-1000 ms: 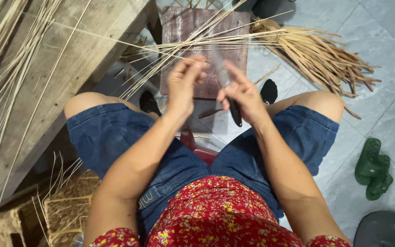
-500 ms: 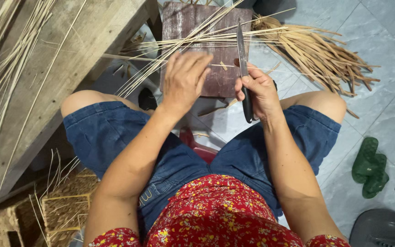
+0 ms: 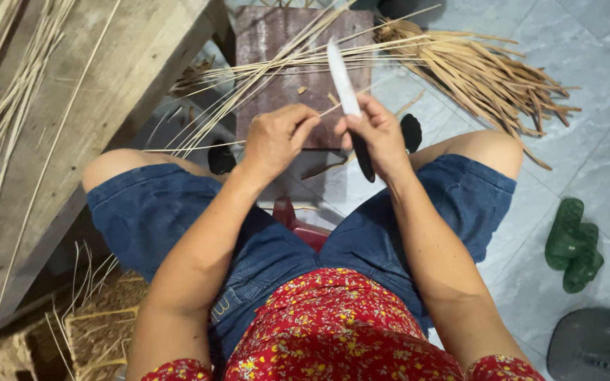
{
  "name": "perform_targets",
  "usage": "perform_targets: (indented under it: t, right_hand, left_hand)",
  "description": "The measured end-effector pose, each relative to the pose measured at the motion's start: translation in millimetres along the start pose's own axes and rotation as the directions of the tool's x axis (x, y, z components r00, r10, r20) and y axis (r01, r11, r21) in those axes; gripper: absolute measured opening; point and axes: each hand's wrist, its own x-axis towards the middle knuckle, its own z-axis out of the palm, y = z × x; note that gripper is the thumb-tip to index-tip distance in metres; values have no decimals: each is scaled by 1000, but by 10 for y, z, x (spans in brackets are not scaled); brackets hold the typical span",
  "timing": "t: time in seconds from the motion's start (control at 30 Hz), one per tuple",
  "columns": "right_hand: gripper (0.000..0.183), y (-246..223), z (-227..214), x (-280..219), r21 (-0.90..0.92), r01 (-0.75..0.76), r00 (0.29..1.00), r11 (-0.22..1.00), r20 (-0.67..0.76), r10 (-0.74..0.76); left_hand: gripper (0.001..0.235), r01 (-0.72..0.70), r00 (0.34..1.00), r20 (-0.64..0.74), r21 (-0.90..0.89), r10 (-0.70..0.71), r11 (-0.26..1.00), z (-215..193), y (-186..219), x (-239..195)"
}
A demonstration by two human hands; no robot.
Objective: The person sits on a low stool and uses a knife to shave thin bamboo strips over a small wooden block. They repeatedly pick up strips, shave them, and place them aside while working on their lap.
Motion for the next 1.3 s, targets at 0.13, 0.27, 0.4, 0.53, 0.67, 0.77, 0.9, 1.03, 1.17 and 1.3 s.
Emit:
perform_targets:
  t: [0.13, 0.27, 0.4, 0.53, 0.67, 0.77, 0.9, 1.03, 1.17, 1.3]
  right_hand:
    - [36, -83, -330, 61, 52, 73, 981, 996, -186, -62]
    - [36, -186, -739, 88, 100, 202, 945, 974, -282, -167]
    - [34, -325, -1145, 64, 157, 369, 877, 916, -383, -288]
    - [38, -461, -1229, -24, 169, 442, 819, 881, -477, -320]
    - [32, -429, -820, -114, -179, 373, 837, 910, -360, -413]
    - [54, -284, -344, -168, -122, 141, 987, 982, -57, -149]
    - [60, -135, 44, -147, -41, -20, 992, 999, 123, 25]
    - [50, -127, 39, -72, -50, 14, 998, 999, 54, -11]
    - [48, -174, -166, -27, -18, 63, 995, 998, -70, -64]
    - [45, -261, -401, 1, -20, 130, 971, 991, -200, -131]
  left_hand:
    - [9, -50, 998, 37, 24, 49, 998, -143, -45, 33]
    - [10, -4, 998, 67, 31, 2, 1000, -286, -50, 40]
    - [10, 19, 999, 41, 74, -22, 997, -407, -34, 38]
    - [8, -63, 996, -43, 174, 72, 983, -472, -48, 37]
    - [10, 116, 993, -5, 78, -116, 990, -433, -83, 61]
    - [11, 137, 990, 42, -61, -134, 989, -345, -86, 89]
    - [11, 195, 971, 156, -90, -179, 977, -238, -71, 48]
    - [12, 191, 964, 206, -94, -169, 977, -207, -79, 56]
    - [12, 216, 957, 219, -104, -190, 971, -295, -125, 71]
    - [12, 253, 940, 255, -86, -225, 963, -430, -159, 71]
